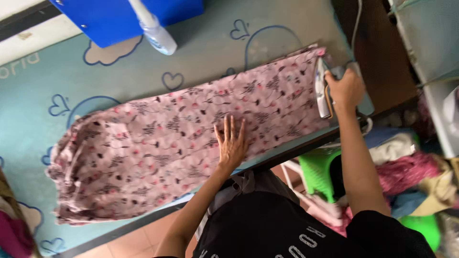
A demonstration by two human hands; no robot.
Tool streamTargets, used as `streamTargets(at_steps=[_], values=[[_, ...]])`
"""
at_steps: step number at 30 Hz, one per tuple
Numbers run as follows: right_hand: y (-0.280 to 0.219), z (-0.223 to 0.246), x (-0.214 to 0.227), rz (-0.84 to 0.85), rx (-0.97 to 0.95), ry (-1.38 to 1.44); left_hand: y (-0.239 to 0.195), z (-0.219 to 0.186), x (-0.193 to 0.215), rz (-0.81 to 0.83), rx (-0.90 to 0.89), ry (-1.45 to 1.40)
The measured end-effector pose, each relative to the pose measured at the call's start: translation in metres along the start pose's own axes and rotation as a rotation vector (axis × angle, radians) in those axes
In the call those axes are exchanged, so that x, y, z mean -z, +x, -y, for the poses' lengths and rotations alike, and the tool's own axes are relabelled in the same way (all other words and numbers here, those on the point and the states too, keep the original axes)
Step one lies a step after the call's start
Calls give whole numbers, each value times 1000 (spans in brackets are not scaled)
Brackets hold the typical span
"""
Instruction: The person irons and folds a pink floral garment and a pink polka-dot garment on an ironing board using an iron.
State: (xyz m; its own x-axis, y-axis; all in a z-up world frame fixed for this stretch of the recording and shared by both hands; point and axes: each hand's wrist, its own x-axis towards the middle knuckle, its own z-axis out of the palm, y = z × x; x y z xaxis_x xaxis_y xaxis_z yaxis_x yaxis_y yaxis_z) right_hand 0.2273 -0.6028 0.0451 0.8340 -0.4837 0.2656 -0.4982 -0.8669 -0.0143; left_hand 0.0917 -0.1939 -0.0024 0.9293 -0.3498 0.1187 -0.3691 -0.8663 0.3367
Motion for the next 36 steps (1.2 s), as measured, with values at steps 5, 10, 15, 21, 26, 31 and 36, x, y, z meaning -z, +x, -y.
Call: streamTargets(at_steps=[5, 10, 15, 21, 26, 31, 36], values=[[30, -4, 8, 149, 89, 45, 37, -50, -12, 70, 203, -5], [34, 23, 37, 254, 160, 157, 49, -65, -12, 135, 335, 21], [66, 35, 20, 284, 241, 231, 47, -64, -17, 64, 295, 56], [146, 45, -6, 272, 314, 293, 66, -55, -12, 53, 340, 105], [179, 65, 21, -297, 390, 926, 113, -25, -14, 168, 360, 128], [177, 77, -20, -342, 229, 1428, 151, -13, -7, 89, 319, 110], [143, 50, -75, -262, 166, 1569, 167, -7, -5, 224, 398, 95]])
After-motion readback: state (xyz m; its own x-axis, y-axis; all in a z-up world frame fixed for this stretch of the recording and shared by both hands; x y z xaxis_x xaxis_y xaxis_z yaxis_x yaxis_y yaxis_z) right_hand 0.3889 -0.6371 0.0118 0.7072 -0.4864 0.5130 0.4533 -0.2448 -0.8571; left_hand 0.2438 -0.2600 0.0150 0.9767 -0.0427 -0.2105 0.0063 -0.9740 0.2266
